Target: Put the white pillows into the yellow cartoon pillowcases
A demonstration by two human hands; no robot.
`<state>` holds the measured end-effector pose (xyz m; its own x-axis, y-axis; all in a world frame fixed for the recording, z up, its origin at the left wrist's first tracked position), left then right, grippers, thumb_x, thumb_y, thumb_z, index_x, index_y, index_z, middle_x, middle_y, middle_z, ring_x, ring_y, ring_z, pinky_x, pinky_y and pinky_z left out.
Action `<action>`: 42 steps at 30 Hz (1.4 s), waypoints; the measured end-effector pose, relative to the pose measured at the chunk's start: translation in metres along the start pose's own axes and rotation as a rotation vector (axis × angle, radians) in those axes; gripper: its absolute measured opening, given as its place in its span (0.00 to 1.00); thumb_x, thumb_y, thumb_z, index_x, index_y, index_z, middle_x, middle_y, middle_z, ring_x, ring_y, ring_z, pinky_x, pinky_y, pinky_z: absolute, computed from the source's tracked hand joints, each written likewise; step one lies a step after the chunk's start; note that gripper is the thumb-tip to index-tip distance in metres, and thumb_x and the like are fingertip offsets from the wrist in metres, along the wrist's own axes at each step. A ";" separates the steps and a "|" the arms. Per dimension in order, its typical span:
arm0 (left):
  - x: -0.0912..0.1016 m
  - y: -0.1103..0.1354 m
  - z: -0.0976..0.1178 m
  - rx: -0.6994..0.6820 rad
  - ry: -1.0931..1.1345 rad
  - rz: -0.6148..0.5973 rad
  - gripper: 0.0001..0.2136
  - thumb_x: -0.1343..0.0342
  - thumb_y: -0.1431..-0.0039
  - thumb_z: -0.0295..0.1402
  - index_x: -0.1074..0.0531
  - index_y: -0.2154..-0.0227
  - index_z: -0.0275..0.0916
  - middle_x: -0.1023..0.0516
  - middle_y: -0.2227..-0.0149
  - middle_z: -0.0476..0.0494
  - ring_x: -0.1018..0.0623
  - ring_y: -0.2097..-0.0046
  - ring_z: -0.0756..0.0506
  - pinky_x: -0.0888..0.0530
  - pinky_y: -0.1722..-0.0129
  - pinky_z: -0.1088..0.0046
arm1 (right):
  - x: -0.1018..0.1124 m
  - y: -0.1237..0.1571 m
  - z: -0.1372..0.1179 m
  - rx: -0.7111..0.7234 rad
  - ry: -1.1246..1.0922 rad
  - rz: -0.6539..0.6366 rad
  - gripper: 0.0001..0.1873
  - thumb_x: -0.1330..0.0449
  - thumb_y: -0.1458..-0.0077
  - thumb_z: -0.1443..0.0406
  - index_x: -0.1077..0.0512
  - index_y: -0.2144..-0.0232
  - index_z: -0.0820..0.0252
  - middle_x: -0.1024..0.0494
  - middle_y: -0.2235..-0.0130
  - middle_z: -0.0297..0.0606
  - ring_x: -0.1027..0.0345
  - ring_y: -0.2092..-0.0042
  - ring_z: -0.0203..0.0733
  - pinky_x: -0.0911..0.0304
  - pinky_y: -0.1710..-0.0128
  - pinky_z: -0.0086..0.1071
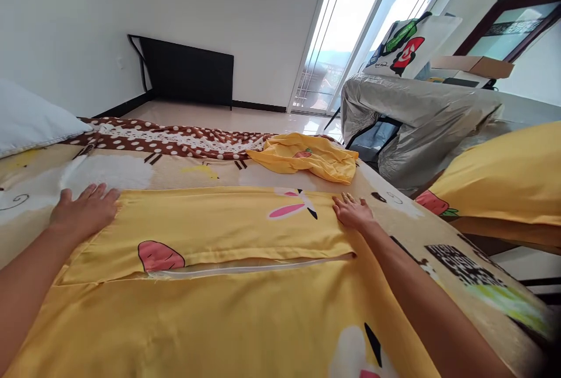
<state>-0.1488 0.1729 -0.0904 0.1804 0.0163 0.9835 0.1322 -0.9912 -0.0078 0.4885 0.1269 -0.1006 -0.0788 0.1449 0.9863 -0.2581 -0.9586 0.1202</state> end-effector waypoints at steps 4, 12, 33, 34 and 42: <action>0.046 0.013 0.122 -0.159 0.065 0.104 0.24 0.69 0.42 0.22 0.37 0.47 0.23 0.41 0.39 0.25 0.44 0.36 0.39 0.52 0.40 0.46 | 0.019 0.000 -0.115 0.160 -0.029 0.060 0.28 0.56 0.41 0.70 0.47 0.38 0.66 0.54 0.33 0.49 0.65 0.33 0.44 0.70 0.36 0.43; 0.009 0.037 0.269 -0.400 0.251 -0.019 0.25 0.70 0.36 0.38 0.46 0.38 0.43 0.49 0.34 0.49 0.47 0.34 0.48 0.46 0.38 0.59 | -0.007 0.018 -0.247 0.336 -0.213 0.102 0.30 0.66 0.36 0.52 0.51 0.36 0.55 0.51 0.34 0.41 0.59 0.34 0.41 0.58 0.38 0.41; 0.045 0.050 0.218 -0.242 0.231 -0.039 0.26 0.68 0.39 0.29 0.47 0.38 0.36 0.51 0.34 0.43 0.53 0.33 0.45 0.54 0.36 0.48 | 0.042 0.045 -0.167 0.296 -0.148 0.178 0.30 0.55 0.43 0.72 0.46 0.38 0.62 0.46 0.35 0.46 0.57 0.34 0.43 0.61 0.37 0.43; 0.046 0.055 0.245 -0.289 0.253 -0.058 0.26 0.67 0.40 0.30 0.47 0.37 0.38 0.50 0.34 0.45 0.52 0.33 0.45 0.52 0.36 0.49 | 0.043 0.047 -0.199 0.365 -0.173 0.175 0.30 0.55 0.43 0.72 0.45 0.38 0.60 0.43 0.36 0.43 0.52 0.36 0.41 0.55 0.39 0.39; 0.016 0.051 0.283 -0.331 0.356 -0.100 0.26 0.71 0.36 0.39 0.49 0.37 0.41 0.54 0.33 0.45 0.52 0.33 0.42 0.51 0.37 0.48 | 0.008 0.041 -0.251 0.571 -0.322 0.154 0.23 0.60 0.36 0.64 0.38 0.42 0.59 0.37 0.39 0.40 0.47 0.38 0.37 0.52 0.39 0.34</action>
<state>0.1363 0.1597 -0.1260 -0.1687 0.1248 0.9777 -0.1949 -0.9766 0.0910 0.2355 0.1505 -0.1163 0.2398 0.0003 0.9708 0.2900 -0.9544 -0.0713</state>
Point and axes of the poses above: each hand's wrist, its own y-axis away from the middle knuckle, its own x-axis out of the back of the hand, z = x × y, the point moved 6 cm from there along -y, towards the middle knuckle
